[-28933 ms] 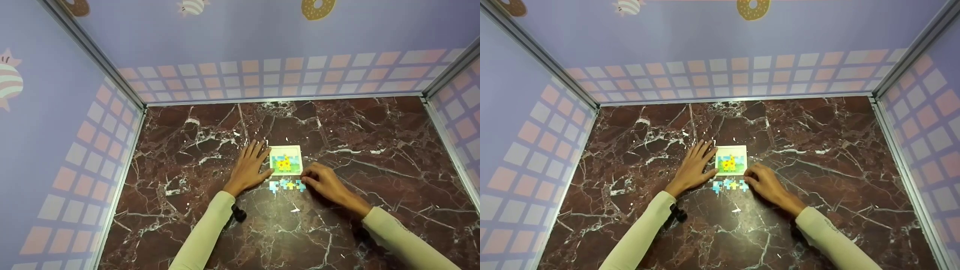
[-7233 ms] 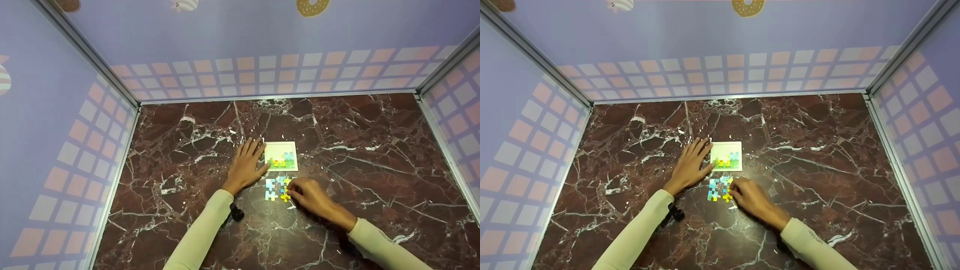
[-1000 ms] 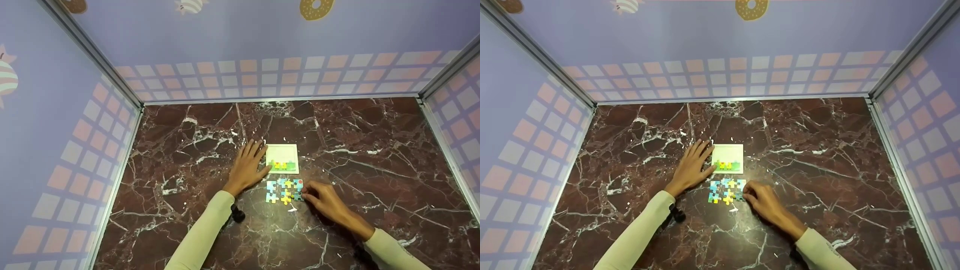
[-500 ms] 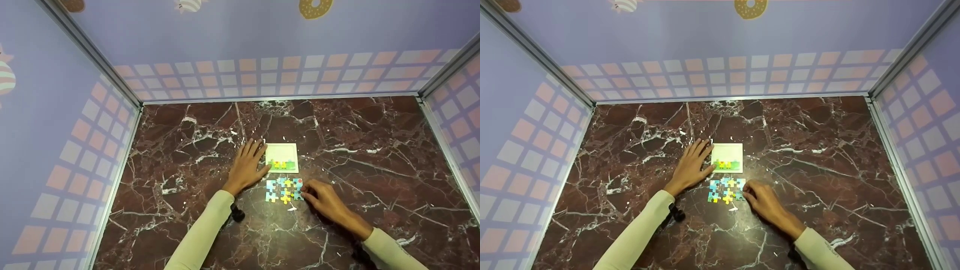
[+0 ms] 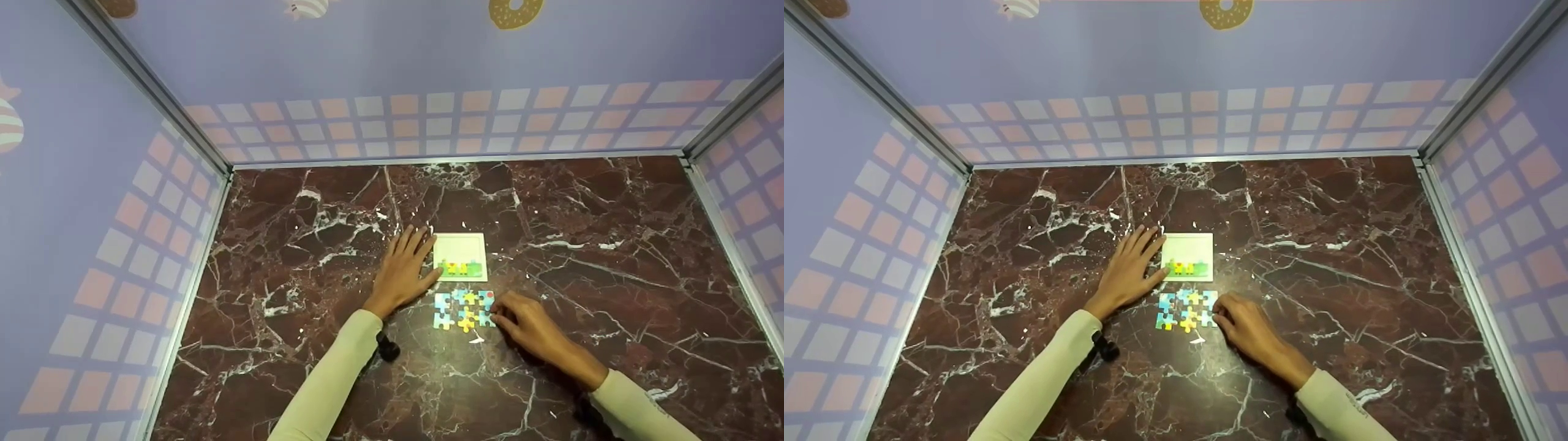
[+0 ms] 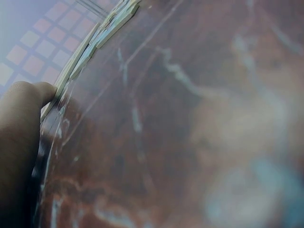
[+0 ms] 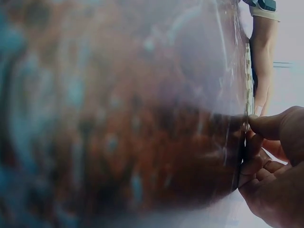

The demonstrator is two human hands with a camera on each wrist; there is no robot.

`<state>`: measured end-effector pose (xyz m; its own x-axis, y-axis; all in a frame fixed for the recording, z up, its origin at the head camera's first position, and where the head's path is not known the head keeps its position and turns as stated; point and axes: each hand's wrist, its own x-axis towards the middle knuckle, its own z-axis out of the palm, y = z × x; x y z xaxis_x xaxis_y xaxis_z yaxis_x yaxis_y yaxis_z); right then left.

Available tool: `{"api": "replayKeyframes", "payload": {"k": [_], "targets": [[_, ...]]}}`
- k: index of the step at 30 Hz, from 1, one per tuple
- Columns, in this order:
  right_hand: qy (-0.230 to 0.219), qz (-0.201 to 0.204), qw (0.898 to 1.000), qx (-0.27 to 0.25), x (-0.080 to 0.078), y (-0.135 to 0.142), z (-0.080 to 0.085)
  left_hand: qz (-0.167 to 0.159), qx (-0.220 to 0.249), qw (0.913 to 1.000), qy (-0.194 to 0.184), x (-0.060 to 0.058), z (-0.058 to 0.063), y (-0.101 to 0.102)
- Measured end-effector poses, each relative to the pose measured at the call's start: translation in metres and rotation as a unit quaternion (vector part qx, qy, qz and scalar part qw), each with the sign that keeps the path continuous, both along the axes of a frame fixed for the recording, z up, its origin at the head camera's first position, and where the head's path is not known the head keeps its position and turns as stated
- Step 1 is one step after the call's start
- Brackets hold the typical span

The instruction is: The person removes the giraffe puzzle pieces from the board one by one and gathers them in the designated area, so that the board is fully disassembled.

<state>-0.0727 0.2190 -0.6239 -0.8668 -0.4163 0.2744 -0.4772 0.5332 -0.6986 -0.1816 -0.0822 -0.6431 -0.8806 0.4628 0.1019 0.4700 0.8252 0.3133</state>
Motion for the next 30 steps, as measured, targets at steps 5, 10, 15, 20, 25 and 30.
{"api": "replayKeyframes", "payload": {"k": [5, 10, 15, 20, 25, 30], "targets": [[-0.016, 0.011, 1.0, -0.01, -0.002, 0.002, 0.002, 0.003, -0.003, 0.9999, -0.009, 0.0, 0.0, 0.0], [-0.068, 0.015, 0.997, -0.018, -0.011, 0.009, 0.009, 0.002, -0.009, 0.9998, -0.015, -0.001, 0.001, 0.0], [-0.093, 0.013, 0.995, -0.015, -0.026, 0.015, 0.017, 0.004, -0.017, 0.9997, -0.02, -0.001, 0.001, 0.0], [-0.123, 0.013, 0.992, -0.021, -0.041, 0.013, 0.024, 0.006, -0.021, 0.9995, -0.021, -0.001, 0.0, 0.0], [-0.121, 0.015, 0.992, -0.022, -0.056, 0.006, 0.031, 0.003, -0.01, 0.9998, -0.014, -0.002, -0.001, 0.001], [-0.104, 0.02, 0.994, -0.003, -0.067, -0.002, 0.032, 0.001, -0.006, 0.9999, -0.008, -0.002, -0.001, 0.001]]}}
